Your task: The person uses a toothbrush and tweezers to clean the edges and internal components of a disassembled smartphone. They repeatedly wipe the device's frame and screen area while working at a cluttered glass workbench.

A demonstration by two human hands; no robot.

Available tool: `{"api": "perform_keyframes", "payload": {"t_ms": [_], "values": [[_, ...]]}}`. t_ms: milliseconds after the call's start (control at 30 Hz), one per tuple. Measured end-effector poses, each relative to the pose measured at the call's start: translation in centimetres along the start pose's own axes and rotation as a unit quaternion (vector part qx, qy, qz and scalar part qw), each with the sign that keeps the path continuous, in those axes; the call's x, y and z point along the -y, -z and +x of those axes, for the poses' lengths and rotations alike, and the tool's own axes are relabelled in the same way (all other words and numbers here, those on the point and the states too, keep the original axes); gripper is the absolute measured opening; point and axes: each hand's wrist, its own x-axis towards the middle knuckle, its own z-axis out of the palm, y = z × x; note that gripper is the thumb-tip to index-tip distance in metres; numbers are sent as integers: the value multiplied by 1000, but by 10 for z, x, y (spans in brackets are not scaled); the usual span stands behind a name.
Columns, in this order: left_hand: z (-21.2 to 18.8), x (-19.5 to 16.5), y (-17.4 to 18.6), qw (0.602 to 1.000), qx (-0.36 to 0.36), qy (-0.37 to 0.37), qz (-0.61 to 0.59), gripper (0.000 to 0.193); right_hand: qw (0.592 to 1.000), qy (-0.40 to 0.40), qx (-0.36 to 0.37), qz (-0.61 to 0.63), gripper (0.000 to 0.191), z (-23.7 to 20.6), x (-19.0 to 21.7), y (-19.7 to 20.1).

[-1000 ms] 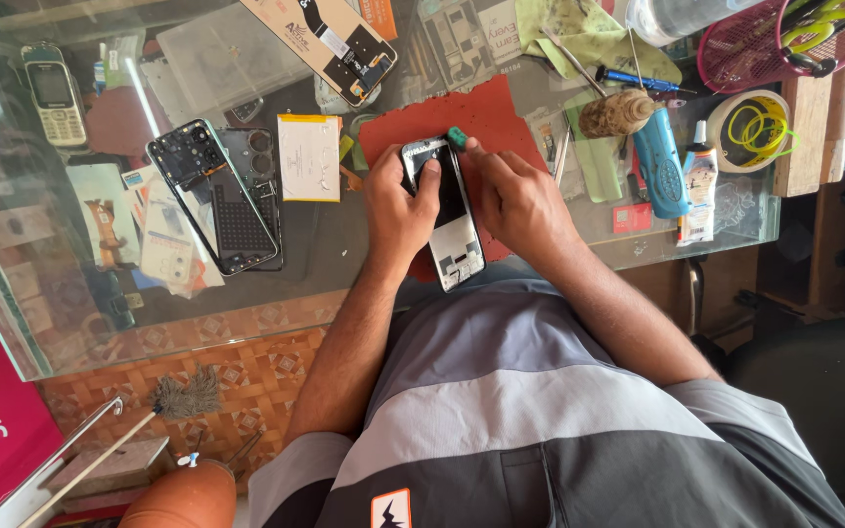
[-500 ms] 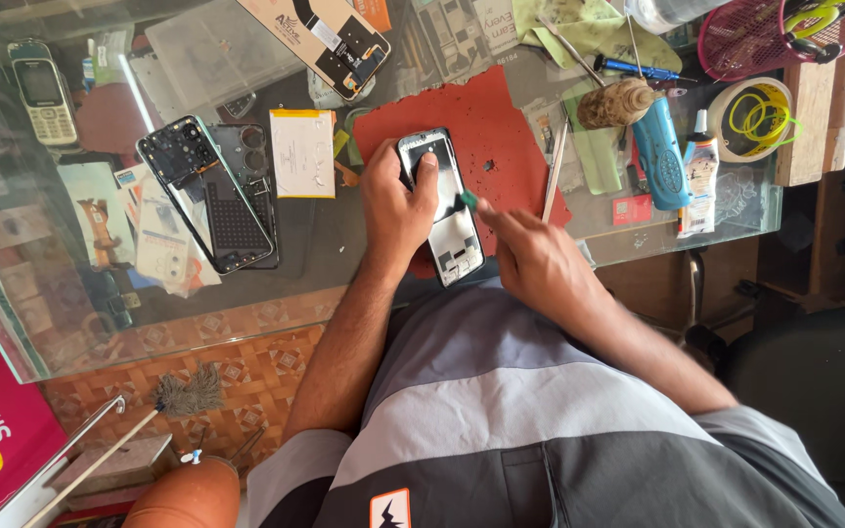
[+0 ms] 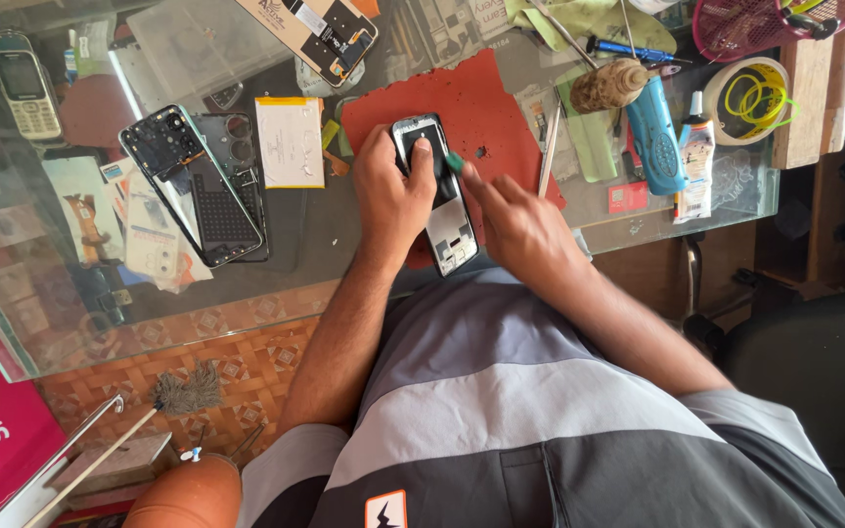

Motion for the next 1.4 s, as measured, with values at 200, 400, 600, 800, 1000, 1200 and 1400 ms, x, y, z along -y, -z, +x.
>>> {"api": "perform_keyframes", "payload": {"t_ms": [200, 400, 600, 800, 1000, 1200, 1400], "values": [[0, -1, -3, 1000, 4, -4, 12, 10, 996, -49, 66, 45, 51, -45, 14, 23], [1, -3, -5, 999, -2, -16, 43, 12, 1000, -17, 1, 0, 51, 10, -6, -1], [2, -4, -3, 1000, -1, -14, 25, 11, 998, -28, 49, -7, 55, -11, 0, 10], [2, -6, -3, 1000, 3, -1, 22, 11, 990, -73, 101, 67, 49, -58, 13, 34], [10, 1, 1, 999, -47, -9, -1, 12, 993, -88, 45, 69, 49, -43, 12, 33], [10, 6, -2, 998, -49, -1, 37, 10, 995, -42, 53, 67, 50, -37, 13, 23], [10, 6, 0, 999, -37, -7, 14, 12, 994, -69, 70, 43, 49, -48, 14, 48]]}}
